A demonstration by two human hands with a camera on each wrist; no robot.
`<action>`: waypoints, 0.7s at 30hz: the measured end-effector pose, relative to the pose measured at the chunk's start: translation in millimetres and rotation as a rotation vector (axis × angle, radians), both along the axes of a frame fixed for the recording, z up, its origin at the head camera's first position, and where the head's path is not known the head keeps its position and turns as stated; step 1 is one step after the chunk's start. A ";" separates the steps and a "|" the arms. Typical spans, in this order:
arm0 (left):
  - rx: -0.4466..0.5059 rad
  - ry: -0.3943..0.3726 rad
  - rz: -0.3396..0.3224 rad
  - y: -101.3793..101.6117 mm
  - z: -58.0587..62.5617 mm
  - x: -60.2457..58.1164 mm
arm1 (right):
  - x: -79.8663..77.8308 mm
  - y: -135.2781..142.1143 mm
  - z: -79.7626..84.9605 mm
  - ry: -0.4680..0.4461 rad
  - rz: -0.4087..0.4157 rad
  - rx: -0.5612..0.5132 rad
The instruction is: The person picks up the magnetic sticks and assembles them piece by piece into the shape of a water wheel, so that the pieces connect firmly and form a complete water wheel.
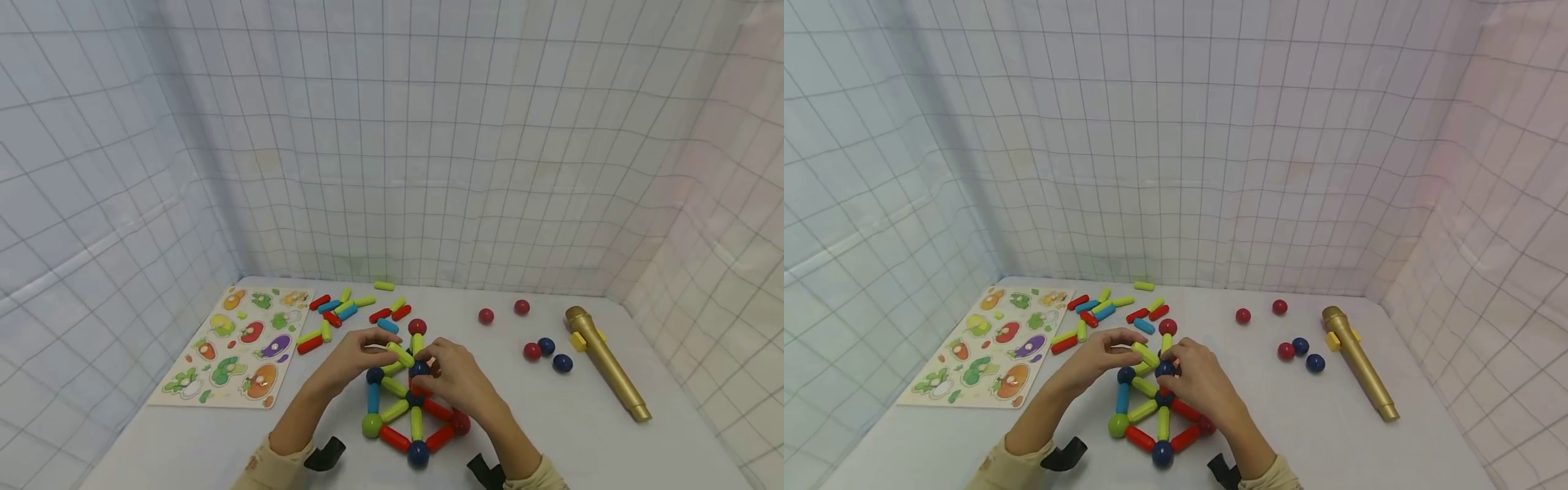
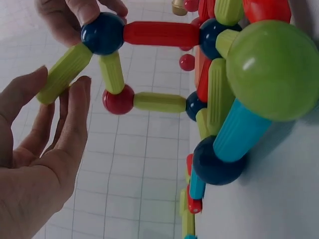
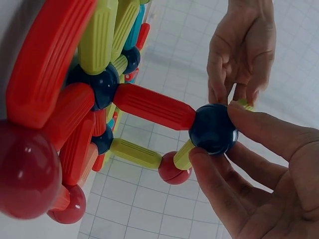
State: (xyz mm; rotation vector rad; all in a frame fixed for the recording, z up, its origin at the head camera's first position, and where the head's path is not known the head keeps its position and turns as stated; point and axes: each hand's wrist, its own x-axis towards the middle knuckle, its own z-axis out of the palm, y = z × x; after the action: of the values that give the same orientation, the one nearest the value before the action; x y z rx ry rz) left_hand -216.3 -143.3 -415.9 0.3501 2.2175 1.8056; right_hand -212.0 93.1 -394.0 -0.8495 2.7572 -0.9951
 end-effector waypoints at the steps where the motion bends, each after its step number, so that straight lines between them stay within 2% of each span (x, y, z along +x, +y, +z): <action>1: -0.022 0.024 -0.009 -4.0 0.2 -2.0 | -0.3 0.3 0.1 0.001 -0.002 0.005; 3: -0.126 0.098 0.044 -15.1 -0.9 -6.6 | -0.4 0.6 0.4 0.004 -0.004 0.012; 4: -0.204 0.145 0.103 -22.0 -2.8 -9.4 | -0.3 0.5 0.6 0.005 -0.004 0.015; 6: -0.408 0.224 0.273 -37.2 -9.0 -15.2 | -0.3 -0.4 0.7 0.009 -0.004 0.022; 8: -0.638 0.245 0.440 -53.3 -18.3 -19.8 | 0.8 -1.8 0.9 0.008 -0.002 0.016; 9: -0.740 0.239 0.494 -60.9 -23.5 -21.6 | 1.3 -2.5 1.0 0.007 0.000 0.013; 10: -0.823 0.230 0.521 -67.6 -28.1 -23.7 | 1.8 -2.9 1.1 0.006 0.001 0.011; 12: -0.945 0.204 0.526 -76.2 -33.4 -26.5 | 1.9 -3.2 2.2 0.006 0.002 0.011; 14: -1.026 0.184 0.507 -79.3 -35.3 -28.5 | 1.7 -2.4 3.5 0.005 -0.002 0.013; 18: -1.113 0.153 0.484 -77.1 -30.7 -32.3 | 0.9 -0.2 4.1 0.010 -0.003 0.019; 21: -1.146 0.102 0.469 -77.2 -27.5 -33.9 | 1.5 -0.3 2.2 0.016 -0.002 0.018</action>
State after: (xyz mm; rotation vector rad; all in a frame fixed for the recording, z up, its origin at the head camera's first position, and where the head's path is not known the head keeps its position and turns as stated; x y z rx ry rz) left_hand -250.2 -220.4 -443.4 -0.3457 3.1053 0.3727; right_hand -210.5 92.9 -391.7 -0.8563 2.7759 -0.9662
